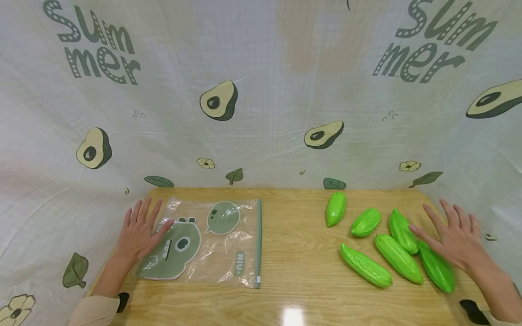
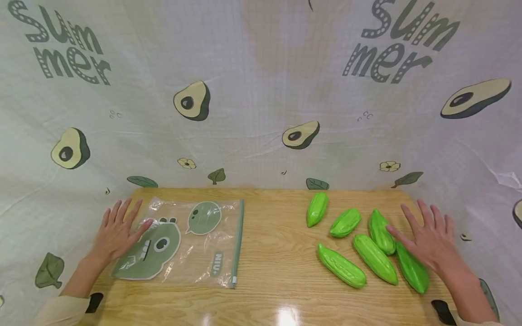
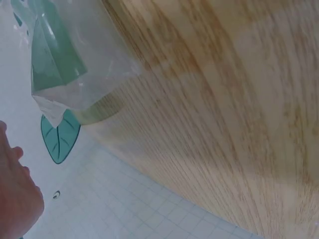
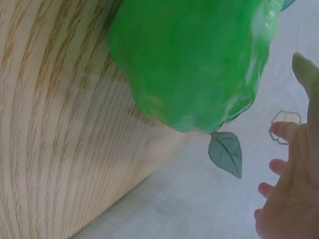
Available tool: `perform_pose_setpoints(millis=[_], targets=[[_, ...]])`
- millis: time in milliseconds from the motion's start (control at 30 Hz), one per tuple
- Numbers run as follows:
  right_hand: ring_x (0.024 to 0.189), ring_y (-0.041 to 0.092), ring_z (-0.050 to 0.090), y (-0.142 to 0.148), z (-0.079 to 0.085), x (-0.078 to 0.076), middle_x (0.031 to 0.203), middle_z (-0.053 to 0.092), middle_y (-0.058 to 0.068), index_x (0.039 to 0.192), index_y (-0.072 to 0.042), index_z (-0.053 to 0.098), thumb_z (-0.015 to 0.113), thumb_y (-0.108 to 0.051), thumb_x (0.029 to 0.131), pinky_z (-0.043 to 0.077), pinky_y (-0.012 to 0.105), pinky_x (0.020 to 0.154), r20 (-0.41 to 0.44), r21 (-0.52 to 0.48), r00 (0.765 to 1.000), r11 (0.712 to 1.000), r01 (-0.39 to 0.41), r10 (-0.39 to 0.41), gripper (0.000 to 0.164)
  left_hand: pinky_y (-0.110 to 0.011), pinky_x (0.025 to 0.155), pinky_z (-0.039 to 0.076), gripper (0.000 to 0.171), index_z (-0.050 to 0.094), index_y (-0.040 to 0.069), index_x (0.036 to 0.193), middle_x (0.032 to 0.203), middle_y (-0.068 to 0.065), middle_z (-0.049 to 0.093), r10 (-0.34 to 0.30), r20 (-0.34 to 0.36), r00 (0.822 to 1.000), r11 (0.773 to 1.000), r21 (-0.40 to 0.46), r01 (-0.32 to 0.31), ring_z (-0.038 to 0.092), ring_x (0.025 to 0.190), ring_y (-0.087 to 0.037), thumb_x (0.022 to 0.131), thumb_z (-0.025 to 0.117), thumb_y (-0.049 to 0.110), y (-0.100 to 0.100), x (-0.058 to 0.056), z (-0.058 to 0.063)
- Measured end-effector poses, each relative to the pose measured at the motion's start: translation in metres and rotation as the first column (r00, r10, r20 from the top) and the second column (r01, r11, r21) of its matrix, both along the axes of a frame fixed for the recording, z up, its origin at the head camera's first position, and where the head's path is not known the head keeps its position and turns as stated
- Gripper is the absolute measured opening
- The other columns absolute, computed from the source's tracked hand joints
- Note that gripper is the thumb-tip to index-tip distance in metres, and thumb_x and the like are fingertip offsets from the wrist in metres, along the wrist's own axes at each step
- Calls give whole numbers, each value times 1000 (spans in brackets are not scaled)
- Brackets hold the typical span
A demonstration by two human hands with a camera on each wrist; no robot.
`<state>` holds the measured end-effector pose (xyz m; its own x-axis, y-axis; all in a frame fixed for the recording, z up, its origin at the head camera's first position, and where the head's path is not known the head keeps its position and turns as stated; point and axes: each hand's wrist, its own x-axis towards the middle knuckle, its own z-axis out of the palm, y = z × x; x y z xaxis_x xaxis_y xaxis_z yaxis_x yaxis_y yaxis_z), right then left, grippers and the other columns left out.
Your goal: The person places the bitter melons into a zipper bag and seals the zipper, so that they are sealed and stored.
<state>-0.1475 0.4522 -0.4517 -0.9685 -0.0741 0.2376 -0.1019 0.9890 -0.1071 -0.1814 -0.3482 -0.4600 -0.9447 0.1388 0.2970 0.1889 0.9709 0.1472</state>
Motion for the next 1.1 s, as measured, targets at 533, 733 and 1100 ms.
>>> perform_pose_setpoints(millis=[533,733,1100], targets=[[121,61,37,-8,2,-3,135,43,39,139,6,48,56,-32,107,23,74,105,-294,-28,932,973,-228,210,51,-69,102,36,67,45,-9,144,135,-39,47,-1,-77,997,999,33,4,44,122,-58,102,58,41,13,3,7],[109,59,47,-16,4,-4,123,53,35,125,8,58,57,-26,107,33,72,91,-395,-24,880,955,-296,263,38,-69,95,42,60,51,-9,138,128,-38,52,-1,-103,995,998,57,7,50,113,-57,101,61,37,18,6,9],[101,54,54,-30,10,-2,114,59,32,117,8,63,68,-9,98,41,66,80,-422,-32,864,948,-316,274,26,-69,93,44,58,51,-6,140,129,-36,51,19,-34,999,991,136,-14,50,116,-54,103,60,37,30,11,12]])
